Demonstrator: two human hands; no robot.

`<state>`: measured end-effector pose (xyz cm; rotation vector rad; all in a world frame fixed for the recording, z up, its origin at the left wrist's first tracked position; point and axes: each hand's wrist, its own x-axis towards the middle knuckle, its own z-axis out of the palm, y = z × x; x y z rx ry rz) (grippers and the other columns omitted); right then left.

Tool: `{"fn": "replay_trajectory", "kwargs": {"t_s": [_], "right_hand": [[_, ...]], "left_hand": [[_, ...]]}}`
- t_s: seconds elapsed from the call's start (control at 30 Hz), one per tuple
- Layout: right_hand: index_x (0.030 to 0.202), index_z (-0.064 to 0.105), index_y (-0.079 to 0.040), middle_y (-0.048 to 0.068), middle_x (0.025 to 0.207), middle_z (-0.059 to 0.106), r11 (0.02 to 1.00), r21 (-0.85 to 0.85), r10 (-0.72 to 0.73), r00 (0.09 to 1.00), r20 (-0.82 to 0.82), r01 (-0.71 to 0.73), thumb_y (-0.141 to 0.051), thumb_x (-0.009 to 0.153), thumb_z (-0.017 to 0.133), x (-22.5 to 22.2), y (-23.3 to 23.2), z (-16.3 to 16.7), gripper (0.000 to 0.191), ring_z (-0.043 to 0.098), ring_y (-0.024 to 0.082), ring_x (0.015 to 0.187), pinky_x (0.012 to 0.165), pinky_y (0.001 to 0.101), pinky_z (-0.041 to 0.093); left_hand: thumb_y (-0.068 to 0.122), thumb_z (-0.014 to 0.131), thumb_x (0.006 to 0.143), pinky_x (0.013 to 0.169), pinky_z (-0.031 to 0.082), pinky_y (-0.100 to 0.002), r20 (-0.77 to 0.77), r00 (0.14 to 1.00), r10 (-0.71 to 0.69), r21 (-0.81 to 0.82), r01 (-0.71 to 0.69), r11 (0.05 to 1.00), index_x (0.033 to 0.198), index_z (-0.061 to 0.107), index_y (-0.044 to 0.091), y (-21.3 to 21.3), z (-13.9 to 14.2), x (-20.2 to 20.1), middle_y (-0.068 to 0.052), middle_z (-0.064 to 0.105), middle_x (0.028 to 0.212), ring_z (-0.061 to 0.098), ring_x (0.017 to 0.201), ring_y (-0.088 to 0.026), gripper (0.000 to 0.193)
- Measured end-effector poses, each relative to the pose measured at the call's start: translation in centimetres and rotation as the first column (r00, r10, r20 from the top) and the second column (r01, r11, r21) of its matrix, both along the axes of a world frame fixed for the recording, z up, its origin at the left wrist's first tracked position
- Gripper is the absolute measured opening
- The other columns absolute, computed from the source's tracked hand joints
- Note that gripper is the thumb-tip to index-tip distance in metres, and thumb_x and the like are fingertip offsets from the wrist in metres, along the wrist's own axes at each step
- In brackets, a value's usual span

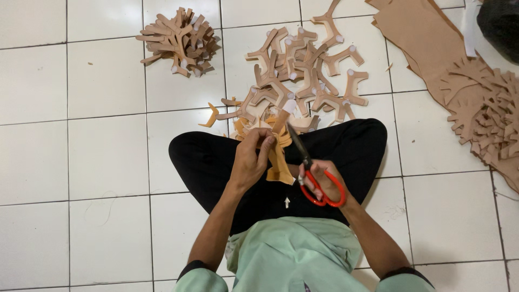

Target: The person sits on a tiled floor and uses red-handled scissors to trim small beige craft pieces. They repeatedly pick up each piece, cut along its edges, and place the finished parts into a growing pile while discarding trimmings.

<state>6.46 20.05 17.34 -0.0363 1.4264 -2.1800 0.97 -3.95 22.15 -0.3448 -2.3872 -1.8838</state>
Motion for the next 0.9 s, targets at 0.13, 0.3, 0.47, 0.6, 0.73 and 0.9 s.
{"fn": "replay_trajectory", "kwargs": {"t_s": [0.13,0.3,0.47,0.6,0.73,0.9], "right_hand": [[0.106,0.058,-0.002,0.004,0.085,0.063,0.922,0.227,-0.203,0.891,-0.406,0.313,-0.024,0.092,0.08,-0.2,-1.4,0.6,0.034,0.056,0.008,0.062,0.056,0.0232,0.048],[0.108,0.061,-0.004,0.005,0.09,0.072,0.607,0.49,-0.292,0.749,-0.595,0.626,-0.006,0.09,0.08,-1.9,-3.5,1.1,0.027,0.065,0.012,0.07,0.064,0.0272,0.055],[0.112,0.061,-0.004,0.01,0.097,0.07,0.582,0.375,0.102,0.392,-0.914,0.721,-0.01,0.079,0.089,-4.2,-3.3,1.6,0.044,0.069,0.022,0.082,0.074,0.0293,0.055],[0.116,0.063,-0.003,0.013,0.096,0.067,0.575,0.368,-0.007,0.455,-0.891,0.731,-0.011,0.077,0.089,-2.8,-4.2,1.3,0.048,0.067,0.021,0.082,0.076,0.0279,0.055],[0.119,0.064,0.001,0.005,0.093,0.07,0.768,0.386,-0.233,0.785,-0.573,0.51,-0.026,0.089,0.082,-1.6,-4.0,0.1,0.043,0.065,0.012,0.078,0.068,0.0249,0.054],[0.108,0.071,0.001,0.001,0.071,0.064,0.942,0.324,-0.016,0.977,-0.212,0.086,-0.053,0.096,0.061,0.1,-2.8,-0.9,0.057,0.057,0.005,0.051,0.043,0.0198,0.049]], "left_hand": [[0.011,0.06,0.105,0.076,0.058,-0.03,0.094,0.991,0.098,0.058,-0.104,0.993,0.109,0.062,-0.001,0.5,-0.6,-0.5,-0.009,0.072,0.092,0.072,0.083,-0.017,0.013],[0.012,0.066,0.103,0.083,0.055,-0.033,-0.061,0.947,0.314,0.129,-0.304,0.944,0.113,0.052,-0.005,2.2,-2.2,-0.2,-0.016,0.059,0.107,0.061,0.096,-0.022,0.024],[0.012,0.066,0.097,0.085,0.056,-0.026,0.445,0.887,-0.12,0.541,-0.159,0.826,0.128,0.054,0.004,3.4,-4.5,1.2,-0.009,0.067,0.105,0.066,0.096,-0.015,0.034],[0.006,0.069,0.099,0.089,0.056,-0.03,0.435,0.89,-0.134,0.656,-0.212,0.725,0.127,0.055,-0.003,2.4,-4.7,0.2,-0.011,0.064,0.112,0.066,0.104,-0.021,0.032],[0.01,0.065,0.104,0.103,0.061,-0.034,0.221,0.971,-0.087,0.607,-0.067,0.792,0.134,0.054,-0.003,-0.9,-1.8,-1.1,-0.01,0.056,0.13,0.067,0.119,-0.023,0.035],[0.014,0.067,0.097,0.101,0.058,-0.033,0.332,0.943,-0.035,0.417,-0.113,0.902,0.142,0.049,0.002,-2.5,1.8,-1.2,-0.011,0.058,0.134,0.065,0.119,-0.021,0.05]]}}
